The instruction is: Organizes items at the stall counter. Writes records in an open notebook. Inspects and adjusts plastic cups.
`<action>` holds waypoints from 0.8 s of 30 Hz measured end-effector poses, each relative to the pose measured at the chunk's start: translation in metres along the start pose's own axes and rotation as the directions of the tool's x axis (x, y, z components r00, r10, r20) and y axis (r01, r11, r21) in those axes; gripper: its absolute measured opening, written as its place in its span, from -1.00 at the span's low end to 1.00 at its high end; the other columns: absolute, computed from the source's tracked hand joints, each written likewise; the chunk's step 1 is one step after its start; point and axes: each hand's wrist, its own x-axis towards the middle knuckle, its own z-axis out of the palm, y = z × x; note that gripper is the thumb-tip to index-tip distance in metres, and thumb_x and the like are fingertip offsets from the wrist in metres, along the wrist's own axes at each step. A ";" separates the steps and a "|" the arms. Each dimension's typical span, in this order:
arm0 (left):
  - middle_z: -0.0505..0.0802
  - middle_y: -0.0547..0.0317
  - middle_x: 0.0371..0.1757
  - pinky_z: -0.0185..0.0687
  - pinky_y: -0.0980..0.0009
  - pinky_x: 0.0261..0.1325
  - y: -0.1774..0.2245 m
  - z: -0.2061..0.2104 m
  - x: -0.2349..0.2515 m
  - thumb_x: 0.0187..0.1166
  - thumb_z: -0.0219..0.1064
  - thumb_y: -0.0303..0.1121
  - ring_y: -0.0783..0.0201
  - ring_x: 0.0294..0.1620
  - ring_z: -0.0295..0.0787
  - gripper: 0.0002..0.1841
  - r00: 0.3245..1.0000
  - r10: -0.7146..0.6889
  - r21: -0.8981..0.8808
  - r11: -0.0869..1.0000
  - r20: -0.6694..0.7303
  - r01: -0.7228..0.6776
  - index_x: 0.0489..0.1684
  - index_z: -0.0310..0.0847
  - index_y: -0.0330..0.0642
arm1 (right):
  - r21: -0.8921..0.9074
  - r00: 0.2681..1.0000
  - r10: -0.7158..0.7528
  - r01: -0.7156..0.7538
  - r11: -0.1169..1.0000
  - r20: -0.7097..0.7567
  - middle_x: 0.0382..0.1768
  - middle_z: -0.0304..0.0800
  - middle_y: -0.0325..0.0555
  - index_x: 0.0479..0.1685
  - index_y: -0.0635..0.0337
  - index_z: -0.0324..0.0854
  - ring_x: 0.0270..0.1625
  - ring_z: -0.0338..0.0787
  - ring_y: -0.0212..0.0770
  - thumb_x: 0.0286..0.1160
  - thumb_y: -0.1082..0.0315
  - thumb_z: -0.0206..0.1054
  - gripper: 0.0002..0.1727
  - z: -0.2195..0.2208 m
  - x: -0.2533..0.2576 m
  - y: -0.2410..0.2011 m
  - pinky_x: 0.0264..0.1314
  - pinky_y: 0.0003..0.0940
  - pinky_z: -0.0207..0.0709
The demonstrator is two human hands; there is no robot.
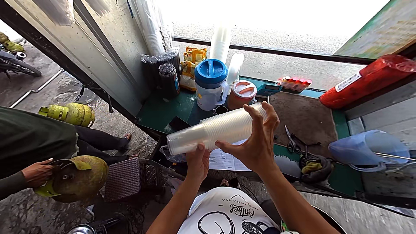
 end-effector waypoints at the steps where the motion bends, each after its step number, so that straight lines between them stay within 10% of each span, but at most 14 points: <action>1: 0.88 -0.01 0.03 0.82 0.10 0.25 -0.001 0.001 0.001 0.28 0.70 -0.15 0.11 0.06 0.90 -0.36 1.000 -0.004 0.004 1.000 -0.005 0.004 0.24 0.49 -0.23 | 0.001 1.000 0.006 -0.006 1.000 0.002 0.75 0.05 0.38 0.62 -0.12 0.43 0.74 0.11 0.45 -0.39 -0.67 0.54 0.32 0.000 0.000 0.000 0.56 0.47 0.16; 24: 0.87 0.06 0.04 0.82 0.13 0.24 -0.048 0.021 0.008 0.29 0.69 -0.12 0.17 0.07 0.89 -0.32 0.988 -0.141 0.059 0.989 0.068 0.137 0.29 0.42 -0.19 | -0.075 0.985 0.168 -0.170 0.983 -0.036 0.77 0.02 0.37 0.68 -0.15 0.40 0.79 0.00 0.46 -0.45 -0.71 0.52 0.38 -0.026 -0.008 0.041 0.59 0.47 0.14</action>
